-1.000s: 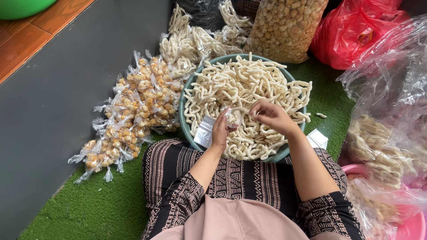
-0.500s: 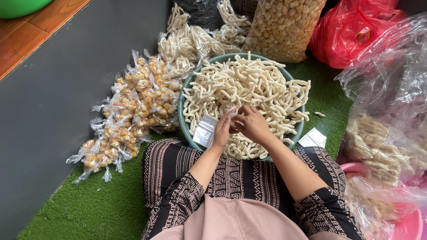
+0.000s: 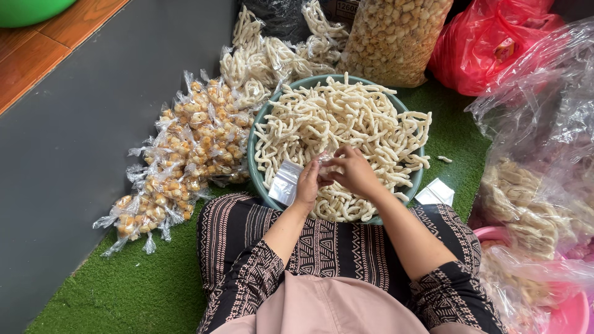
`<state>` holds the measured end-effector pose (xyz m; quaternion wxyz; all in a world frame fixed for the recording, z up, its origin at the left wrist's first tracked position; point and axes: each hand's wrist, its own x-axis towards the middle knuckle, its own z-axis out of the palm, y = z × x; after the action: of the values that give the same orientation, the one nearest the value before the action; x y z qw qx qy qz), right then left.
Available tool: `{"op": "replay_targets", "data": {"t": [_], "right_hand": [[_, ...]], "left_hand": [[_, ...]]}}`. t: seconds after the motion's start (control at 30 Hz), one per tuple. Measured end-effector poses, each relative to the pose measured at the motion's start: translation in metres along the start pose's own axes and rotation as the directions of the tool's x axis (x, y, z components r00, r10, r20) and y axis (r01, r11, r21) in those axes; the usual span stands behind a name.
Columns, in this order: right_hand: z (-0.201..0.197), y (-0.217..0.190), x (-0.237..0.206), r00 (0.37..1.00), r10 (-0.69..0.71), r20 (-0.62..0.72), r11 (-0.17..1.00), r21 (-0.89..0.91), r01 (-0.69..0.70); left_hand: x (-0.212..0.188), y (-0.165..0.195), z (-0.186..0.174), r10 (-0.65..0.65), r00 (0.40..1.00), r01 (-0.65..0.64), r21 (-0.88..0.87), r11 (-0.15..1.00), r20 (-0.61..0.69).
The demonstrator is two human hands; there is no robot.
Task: The person sits on the floor and packs white, noodle-like snacks from a large green bowl into small clear plastic bags. They repeatedly scoop snacks, place them into bags, and set the filled bags aside.
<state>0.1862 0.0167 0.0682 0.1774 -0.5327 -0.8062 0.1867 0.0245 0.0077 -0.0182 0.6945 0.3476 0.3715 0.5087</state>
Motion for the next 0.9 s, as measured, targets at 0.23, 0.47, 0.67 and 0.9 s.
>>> {"op": "replay_targets", "data": {"t": [0.23,0.47,0.67,0.9], "right_hand": [[-0.042,0.055,-0.004,0.952,0.280,-0.128,0.903,-0.302,-0.306],[-0.048,0.067,-0.006,0.904,0.427,-0.035,0.814,-0.420,-0.401],[-0.067,0.047,-0.006,0.953,0.253,0.168,0.686,0.663,-0.299],[-0.057,0.027,-0.006,0.963,0.071,0.259,0.457,0.850,-0.262]], "left_hand": [[0.003,-0.002,-0.003,0.035,0.999,-0.037,-0.108,0.993,-0.020],[0.001,-0.001,-0.003,0.039,0.999,-0.041,-0.124,0.992,-0.017],[0.001,0.000,-0.001,0.020,0.999,-0.022,-0.044,0.999,-0.042],[0.002,-0.004,-0.002,-0.004,0.998,0.003,-0.005,1.000,-0.056]]}}
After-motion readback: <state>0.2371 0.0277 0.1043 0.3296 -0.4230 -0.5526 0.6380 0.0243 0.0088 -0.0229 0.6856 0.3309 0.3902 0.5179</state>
